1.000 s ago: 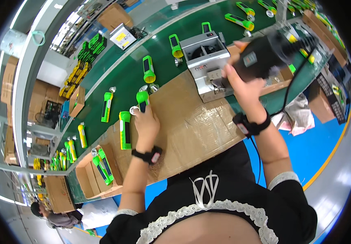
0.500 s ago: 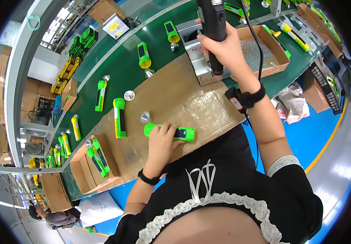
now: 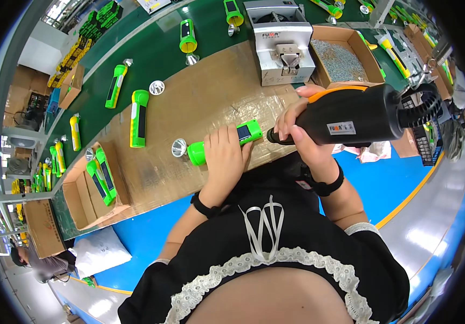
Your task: The recorder uses an electric screwdriver to assemble components of handheld flashlights on a factory line.
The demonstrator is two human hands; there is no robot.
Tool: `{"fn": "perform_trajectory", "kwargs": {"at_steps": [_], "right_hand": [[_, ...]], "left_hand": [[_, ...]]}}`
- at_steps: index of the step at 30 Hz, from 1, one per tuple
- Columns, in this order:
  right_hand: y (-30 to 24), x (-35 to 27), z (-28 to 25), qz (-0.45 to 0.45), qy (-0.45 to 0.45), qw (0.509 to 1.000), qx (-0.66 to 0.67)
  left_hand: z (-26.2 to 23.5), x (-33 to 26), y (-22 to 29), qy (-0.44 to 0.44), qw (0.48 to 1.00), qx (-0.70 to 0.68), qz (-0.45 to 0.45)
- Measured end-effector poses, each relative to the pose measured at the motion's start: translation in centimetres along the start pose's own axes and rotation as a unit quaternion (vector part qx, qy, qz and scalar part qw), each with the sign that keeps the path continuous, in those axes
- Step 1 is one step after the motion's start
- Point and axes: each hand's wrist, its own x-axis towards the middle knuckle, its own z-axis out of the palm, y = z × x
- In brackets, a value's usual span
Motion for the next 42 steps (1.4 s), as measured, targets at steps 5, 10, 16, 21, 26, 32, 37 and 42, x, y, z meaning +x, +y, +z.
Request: {"fn": "perform_trajectory", "kwargs": {"at_steps": [5, 10, 16, 21, 26, 32, 37, 42], "right_hand": [[0.8, -0.1, -0.1, -0.012, -0.014, 1.0, 0.009], [1.8, -0.4, 0.2, 0.011, -0.01, 1.0, -0.016], [3.9, -0.5, 0.6, 0.041, -0.036, 0.998, -0.026], [4.2, -0.4, 0.7, 0.073, -0.035, 0.992, -0.101], [4.3, 0.0, 1.1, 0.105, -0.039, 0.984, -0.137], [2.5, 2.4, 0.6, 0.058, 0.007, 0.994, -0.097], [-0.4, 7.5, -2.2, -0.086, 0.105, 0.978, -0.157], [1.4, 11.6, -4.3, -0.123, 0.149, 0.961, -0.199]], "left_hand": [[0.1, -0.1, 0.1, -0.002, 1.0, -0.001, -0.002], [0.0, -0.1, 0.1, 0.003, 1.0, -0.003, -0.005], [-0.3, -0.2, -0.4, -0.008, 1.0, 0.003, -0.007], [0.4, -0.4, 0.2, 0.017, 1.0, -0.005, -0.009], [0.5, 0.0, 0.2, 0.017, 1.0, -0.013, -0.016], [0.6, 0.1, -0.2, 0.018, 1.0, -0.013, -0.019], [-0.2, 0.1, 0.6, 0.016, 0.998, -0.056, -0.027], [-0.6, 1.3, -0.1, 0.016, 0.99, -0.141, 0.024]]}}
